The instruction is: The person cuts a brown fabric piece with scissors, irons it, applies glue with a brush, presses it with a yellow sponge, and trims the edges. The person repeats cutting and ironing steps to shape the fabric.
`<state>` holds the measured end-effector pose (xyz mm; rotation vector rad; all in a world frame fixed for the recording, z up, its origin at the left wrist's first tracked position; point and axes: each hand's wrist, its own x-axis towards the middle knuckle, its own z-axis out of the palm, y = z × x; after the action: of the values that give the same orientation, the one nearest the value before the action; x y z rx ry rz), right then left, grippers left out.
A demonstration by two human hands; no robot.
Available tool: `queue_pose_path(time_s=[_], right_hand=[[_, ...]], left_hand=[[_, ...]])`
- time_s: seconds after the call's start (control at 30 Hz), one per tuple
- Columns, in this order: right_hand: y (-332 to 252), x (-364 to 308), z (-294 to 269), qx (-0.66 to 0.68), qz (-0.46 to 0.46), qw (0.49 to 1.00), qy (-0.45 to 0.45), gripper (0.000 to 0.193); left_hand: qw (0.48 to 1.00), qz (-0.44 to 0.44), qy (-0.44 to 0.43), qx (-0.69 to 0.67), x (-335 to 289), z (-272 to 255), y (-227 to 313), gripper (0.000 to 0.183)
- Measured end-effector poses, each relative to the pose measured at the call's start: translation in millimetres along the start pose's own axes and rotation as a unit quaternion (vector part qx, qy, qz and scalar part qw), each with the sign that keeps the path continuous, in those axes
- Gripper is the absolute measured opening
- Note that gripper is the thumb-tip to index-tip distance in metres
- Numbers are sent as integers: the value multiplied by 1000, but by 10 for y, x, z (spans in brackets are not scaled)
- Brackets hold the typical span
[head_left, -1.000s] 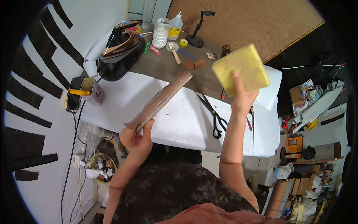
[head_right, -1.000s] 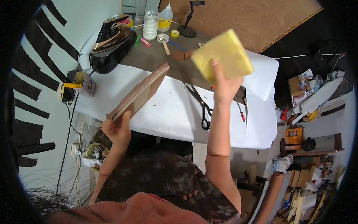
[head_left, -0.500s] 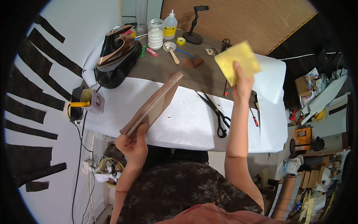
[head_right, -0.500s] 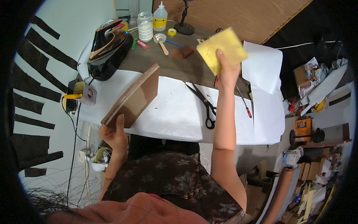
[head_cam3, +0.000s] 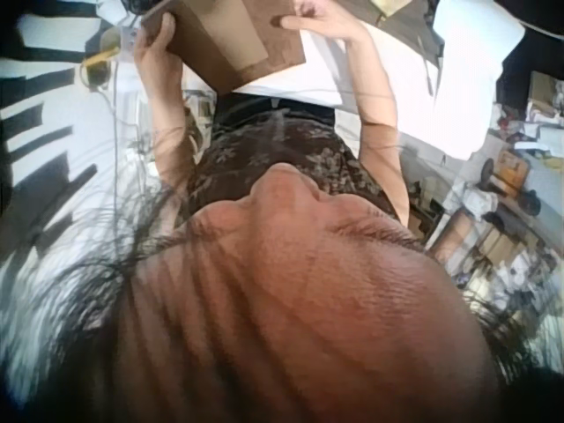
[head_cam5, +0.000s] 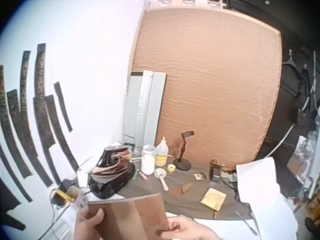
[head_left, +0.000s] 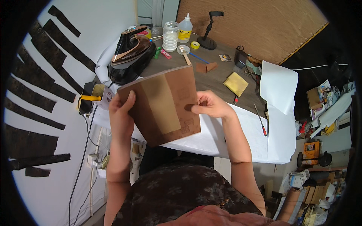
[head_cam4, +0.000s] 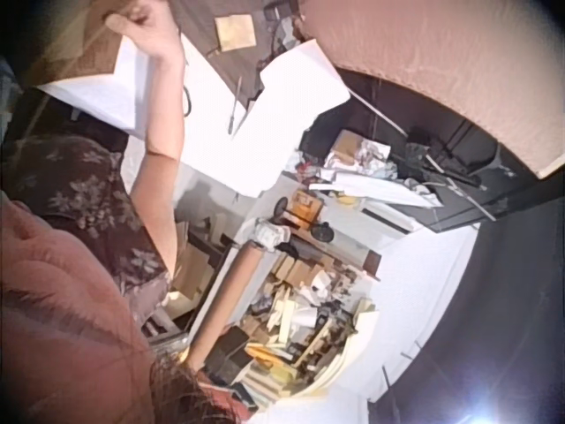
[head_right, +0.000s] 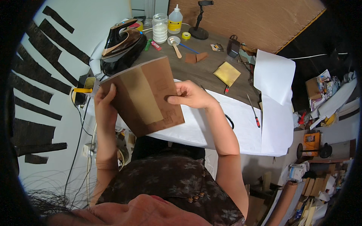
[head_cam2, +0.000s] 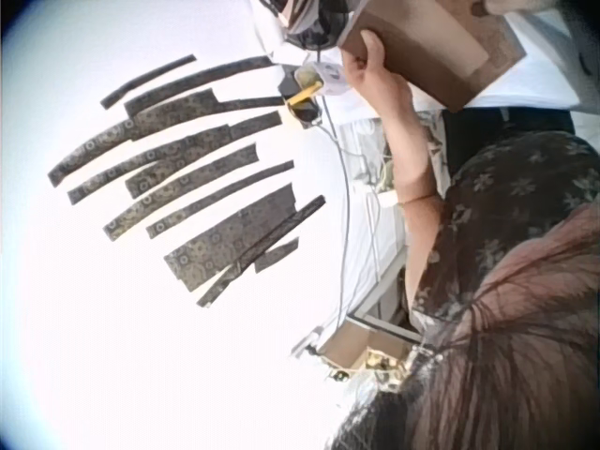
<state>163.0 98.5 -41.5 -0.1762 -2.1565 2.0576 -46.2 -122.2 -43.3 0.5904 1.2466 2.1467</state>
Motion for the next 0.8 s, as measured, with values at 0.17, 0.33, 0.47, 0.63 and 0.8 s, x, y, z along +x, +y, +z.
queue_pose_path(time_s=[0.17, 0.33, 0.47, 0.63, 0.8], right_hand=[[-67, 155, 398, 238, -47, 966, 88, 29], [12, 430, 977, 373, -129, 896, 204, 24], [104, 688, 1565, 386, -113, 887, 229, 31], [53, 617, 1434, 116, 6, 993, 29, 25], [-269, 1482, 354, -216, -238, 906, 274, 34]], left_hand=[[938, -113, -201, -259, 303, -424, -14, 42], [765, 173, -297, 545, -293, -311, -712, 80], [983, 126, -19, 130, -436, -104, -946, 36], [960, 123, 156, -198, -287, -321, -395, 33], [935, 188, 190, -231, -413, -693, 91, 41]])
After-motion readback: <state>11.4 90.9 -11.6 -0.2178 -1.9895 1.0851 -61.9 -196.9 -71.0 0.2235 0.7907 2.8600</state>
